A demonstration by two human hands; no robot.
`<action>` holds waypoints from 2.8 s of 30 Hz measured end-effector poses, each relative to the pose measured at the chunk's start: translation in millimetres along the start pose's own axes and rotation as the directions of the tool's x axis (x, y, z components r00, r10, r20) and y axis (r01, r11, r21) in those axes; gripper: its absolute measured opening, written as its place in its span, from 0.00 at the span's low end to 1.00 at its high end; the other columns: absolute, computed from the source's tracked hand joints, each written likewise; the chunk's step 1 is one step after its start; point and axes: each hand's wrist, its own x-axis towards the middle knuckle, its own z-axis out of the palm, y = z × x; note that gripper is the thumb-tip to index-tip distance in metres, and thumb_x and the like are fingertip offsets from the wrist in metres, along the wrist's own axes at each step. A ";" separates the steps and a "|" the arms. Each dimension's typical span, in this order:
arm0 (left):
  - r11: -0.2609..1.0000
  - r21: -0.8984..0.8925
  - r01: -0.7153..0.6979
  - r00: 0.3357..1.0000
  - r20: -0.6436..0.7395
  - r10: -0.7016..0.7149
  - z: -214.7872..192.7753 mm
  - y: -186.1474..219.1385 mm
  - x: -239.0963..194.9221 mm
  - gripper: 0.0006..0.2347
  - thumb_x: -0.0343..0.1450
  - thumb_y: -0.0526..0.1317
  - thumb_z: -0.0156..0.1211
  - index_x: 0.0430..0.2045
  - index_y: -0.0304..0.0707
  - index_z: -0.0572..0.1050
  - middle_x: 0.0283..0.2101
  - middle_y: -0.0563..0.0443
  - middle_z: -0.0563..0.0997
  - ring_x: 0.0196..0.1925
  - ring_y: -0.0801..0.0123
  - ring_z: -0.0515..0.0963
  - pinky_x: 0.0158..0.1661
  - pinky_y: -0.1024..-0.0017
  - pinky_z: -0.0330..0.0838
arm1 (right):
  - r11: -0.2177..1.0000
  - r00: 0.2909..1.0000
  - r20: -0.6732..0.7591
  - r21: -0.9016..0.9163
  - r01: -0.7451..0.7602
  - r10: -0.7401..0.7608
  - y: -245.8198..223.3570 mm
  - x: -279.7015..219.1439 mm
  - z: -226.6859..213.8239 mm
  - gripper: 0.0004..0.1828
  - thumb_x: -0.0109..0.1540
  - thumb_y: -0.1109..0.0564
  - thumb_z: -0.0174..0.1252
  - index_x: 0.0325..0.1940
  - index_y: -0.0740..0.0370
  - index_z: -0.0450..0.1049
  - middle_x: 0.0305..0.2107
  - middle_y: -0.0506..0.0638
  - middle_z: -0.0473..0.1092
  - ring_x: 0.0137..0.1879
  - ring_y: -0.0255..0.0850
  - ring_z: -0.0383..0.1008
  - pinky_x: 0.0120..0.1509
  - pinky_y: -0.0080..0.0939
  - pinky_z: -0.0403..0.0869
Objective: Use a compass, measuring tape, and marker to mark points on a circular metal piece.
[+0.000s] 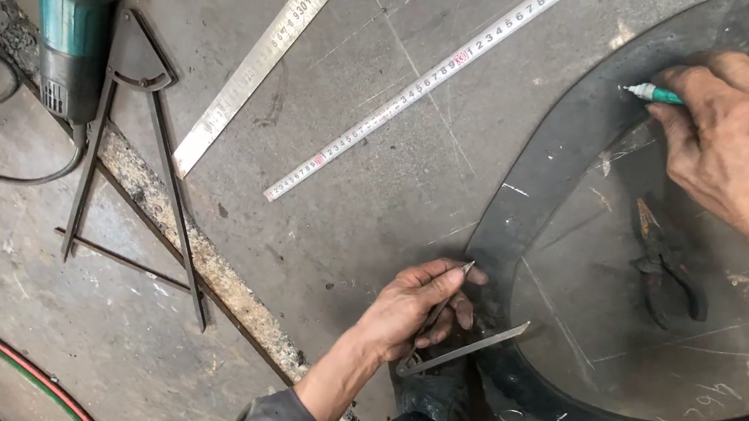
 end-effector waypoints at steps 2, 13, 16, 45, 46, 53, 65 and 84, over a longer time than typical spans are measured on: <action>1.000 0.009 0.006 1.000 -0.001 -0.006 -0.4 0.3 0.4 0.14 0.81 0.43 0.47 0.50 0.32 0.75 0.25 0.47 0.79 0.13 0.80 0.68 0.13 0.82 0.58 | 1.000 1.000 -0.019 -0.007 0.004 -0.004 -0.4 2.5 -3.2 0.11 0.72 0.45 0.65 0.44 0.54 0.82 0.35 0.42 0.76 0.42 0.34 0.78 0.44 0.32 0.77; 0.999 0.031 -0.021 1.000 -0.016 0.021 0.2 0.5 -1.0 0.14 0.80 0.44 0.48 0.49 0.32 0.76 0.24 0.48 0.79 0.13 0.81 0.71 0.11 0.83 0.59 | 0.997 0.997 -0.043 -0.053 0.056 -0.058 -4.8 9.6 -10.3 0.11 0.67 0.45 0.66 0.42 0.52 0.83 0.30 0.40 0.76 0.38 0.32 0.78 0.37 0.31 0.75; 1.000 0.007 -0.011 1.000 -0.009 0.011 0.8 2.7 -2.8 0.14 0.81 0.44 0.48 0.49 0.32 0.76 0.24 0.49 0.79 0.13 0.83 0.70 0.11 0.85 0.57 | 0.997 0.999 -0.030 -0.062 0.043 -0.045 -6.2 11.7 -12.3 0.10 0.67 0.45 0.66 0.44 0.51 0.83 0.31 0.41 0.76 0.37 0.32 0.78 0.36 0.31 0.75; 1.000 -0.002 0.018 1.000 -0.016 -0.018 -0.5 3.8 -0.6 0.14 0.80 0.44 0.49 0.49 0.33 0.76 0.24 0.49 0.79 0.13 0.83 0.68 0.11 0.84 0.57 | 0.990 0.985 0.159 -0.112 0.091 -0.072 -16.8 23.3 -22.4 0.05 0.66 0.55 0.61 0.38 0.55 0.80 0.21 0.43 0.71 0.25 0.32 0.74 0.24 0.34 0.73; 1.000 -0.010 0.011 1.000 -0.002 -0.011 -0.7 4.0 0.5 0.14 0.80 0.44 0.49 0.49 0.33 0.77 0.24 0.49 0.79 0.12 0.83 0.68 0.12 0.84 0.57 | 0.989 0.983 0.168 -0.121 0.091 -0.069 -16.6 23.9 -22.0 0.03 0.64 0.56 0.61 0.38 0.55 0.80 0.21 0.43 0.71 0.25 0.32 0.75 0.23 0.34 0.73; 1.000 -0.014 0.020 1.000 -0.006 -0.020 -3.4 4.2 -1.8 0.14 0.80 0.45 0.50 0.50 0.33 0.76 0.24 0.49 0.79 0.13 0.82 0.68 0.11 0.84 0.56 | 0.980 0.979 0.162 -0.136 0.144 -0.121 -11.2 21.1 -16.6 0.02 0.62 0.58 0.60 0.38 0.55 0.78 0.24 0.42 0.71 0.29 0.31 0.75 0.30 0.32 0.75; 0.999 0.019 0.034 0.999 -0.020 -0.034 -0.3 8.5 -0.2 0.15 0.80 0.46 0.50 0.50 0.33 0.76 0.24 0.50 0.78 0.14 0.83 0.69 0.12 0.85 0.56 | 0.977 0.979 0.174 -0.165 0.131 -0.102 -11.5 21.3 -17.9 0.06 0.67 0.54 0.61 0.37 0.54 0.79 0.22 0.41 0.72 0.26 0.31 0.75 0.26 0.31 0.74; 0.999 -0.030 0.037 0.999 -0.002 -0.037 -7.5 5.5 2.6 0.15 0.80 0.45 0.49 0.52 0.33 0.75 0.26 0.49 0.79 0.13 0.82 0.67 0.12 0.84 0.55 | 0.989 0.974 0.216 -0.109 0.100 -0.075 -6.3 29.5 -29.7 0.10 0.68 0.50 0.58 0.42 0.54 0.81 0.25 0.43 0.74 0.23 0.33 0.75 0.25 0.32 0.75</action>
